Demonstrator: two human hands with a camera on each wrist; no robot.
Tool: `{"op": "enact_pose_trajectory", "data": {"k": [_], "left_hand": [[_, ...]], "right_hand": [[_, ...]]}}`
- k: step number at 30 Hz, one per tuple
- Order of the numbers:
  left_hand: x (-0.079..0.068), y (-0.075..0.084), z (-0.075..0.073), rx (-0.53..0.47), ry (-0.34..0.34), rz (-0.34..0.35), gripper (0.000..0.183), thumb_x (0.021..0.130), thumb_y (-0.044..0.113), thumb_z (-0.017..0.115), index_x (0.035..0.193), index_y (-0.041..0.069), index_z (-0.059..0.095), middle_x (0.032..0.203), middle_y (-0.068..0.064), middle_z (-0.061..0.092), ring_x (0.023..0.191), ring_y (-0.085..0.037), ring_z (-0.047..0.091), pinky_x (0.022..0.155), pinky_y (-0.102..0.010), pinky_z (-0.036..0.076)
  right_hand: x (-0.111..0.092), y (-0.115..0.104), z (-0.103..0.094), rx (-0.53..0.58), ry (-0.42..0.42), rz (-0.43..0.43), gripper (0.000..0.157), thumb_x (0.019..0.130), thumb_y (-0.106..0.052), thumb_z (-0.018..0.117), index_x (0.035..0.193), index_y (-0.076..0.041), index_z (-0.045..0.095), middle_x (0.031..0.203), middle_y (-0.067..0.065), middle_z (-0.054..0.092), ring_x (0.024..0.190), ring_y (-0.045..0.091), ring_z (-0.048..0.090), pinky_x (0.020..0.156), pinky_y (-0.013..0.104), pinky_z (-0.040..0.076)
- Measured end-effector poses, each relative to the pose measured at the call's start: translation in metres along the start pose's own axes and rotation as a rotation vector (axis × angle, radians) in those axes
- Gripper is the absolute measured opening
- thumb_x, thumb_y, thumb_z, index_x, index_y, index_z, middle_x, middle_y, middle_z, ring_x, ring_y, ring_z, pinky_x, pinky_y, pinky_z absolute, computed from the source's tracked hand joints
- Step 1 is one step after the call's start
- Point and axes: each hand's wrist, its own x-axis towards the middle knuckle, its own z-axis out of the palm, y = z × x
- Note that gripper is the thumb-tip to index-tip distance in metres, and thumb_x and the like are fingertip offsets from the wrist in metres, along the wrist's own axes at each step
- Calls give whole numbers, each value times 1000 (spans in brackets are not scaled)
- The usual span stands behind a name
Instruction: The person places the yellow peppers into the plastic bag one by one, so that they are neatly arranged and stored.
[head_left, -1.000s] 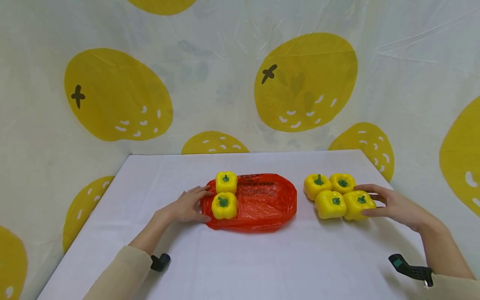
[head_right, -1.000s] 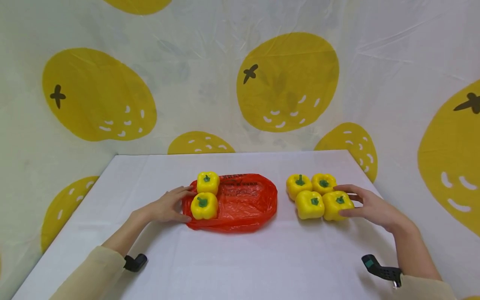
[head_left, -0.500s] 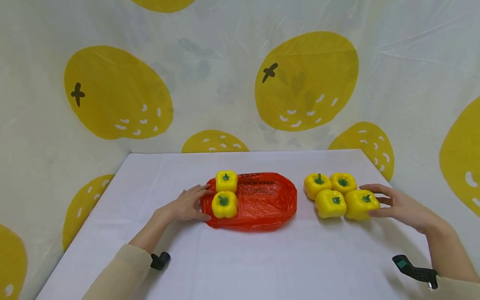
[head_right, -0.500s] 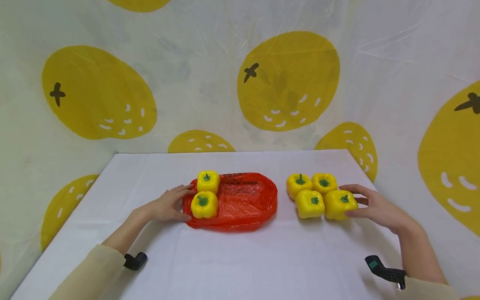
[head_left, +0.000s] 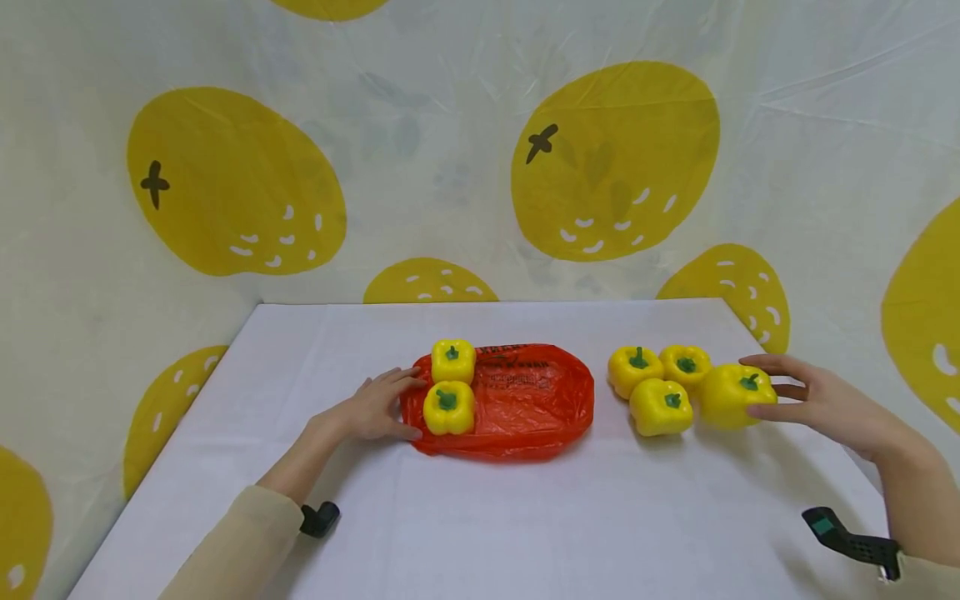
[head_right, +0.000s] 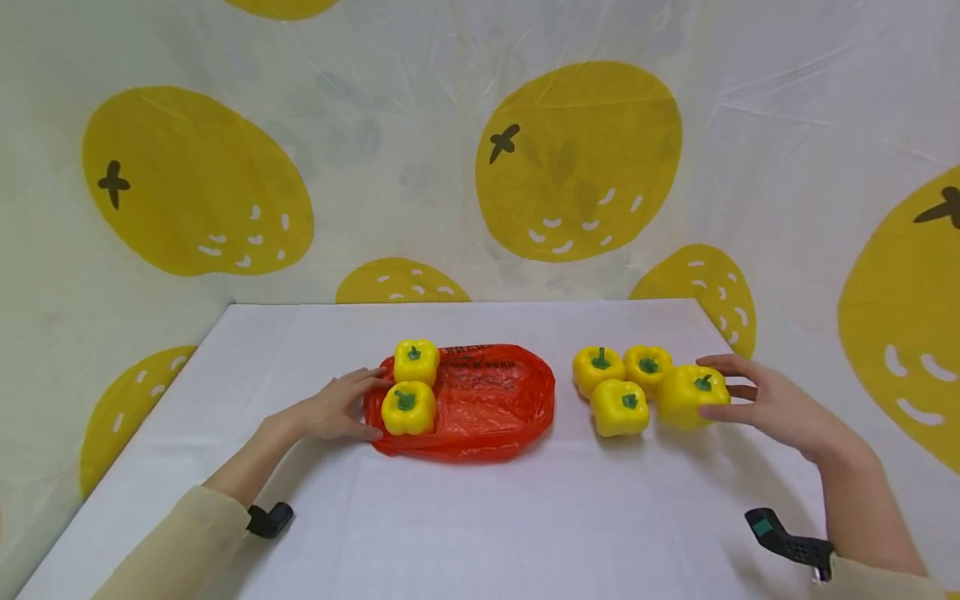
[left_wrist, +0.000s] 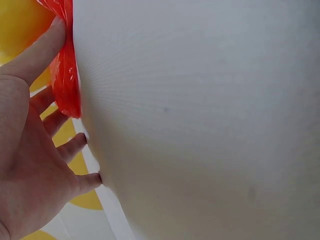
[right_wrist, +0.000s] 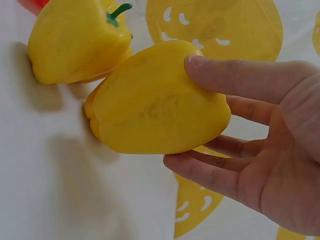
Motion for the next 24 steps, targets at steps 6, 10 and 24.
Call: {"op": "enact_pose_trajectory", "data": {"k": [6, 10, 24], "left_hand": [[-1, 0, -1, -7, 10, 27, 80, 82, 40, 85, 150, 18, 50, 162, -13, 35, 152, -41, 19, 116, -72, 8], [-1, 0, -1, -6, 11, 26, 81, 82, 40, 86, 151, 18, 50, 162, -13, 35, 152, -41, 19, 116, -72, 8], [0, -2, 0, 2, 9, 31, 81, 81, 40, 86, 151, 18, 50, 163, -12, 35, 152, -40, 19, 116, -72, 9]], "right_hand": [[0, -13, -10, -7, 56, -17, 70, 96, -27, 75, 151, -3, 39, 145, 9, 48, 107, -6, 54, 76, 17, 51], [3, -25, -14, -32, 56, -23, 72, 97, -27, 74, 152, 0, 37, 149, 25, 43, 117, 20, 59, 75, 16, 49], [22, -62, -16, -11, 41, -50, 73, 99, -31, 70, 156, -3, 34, 152, 27, 40, 129, 50, 45, 89, 36, 56]]}}
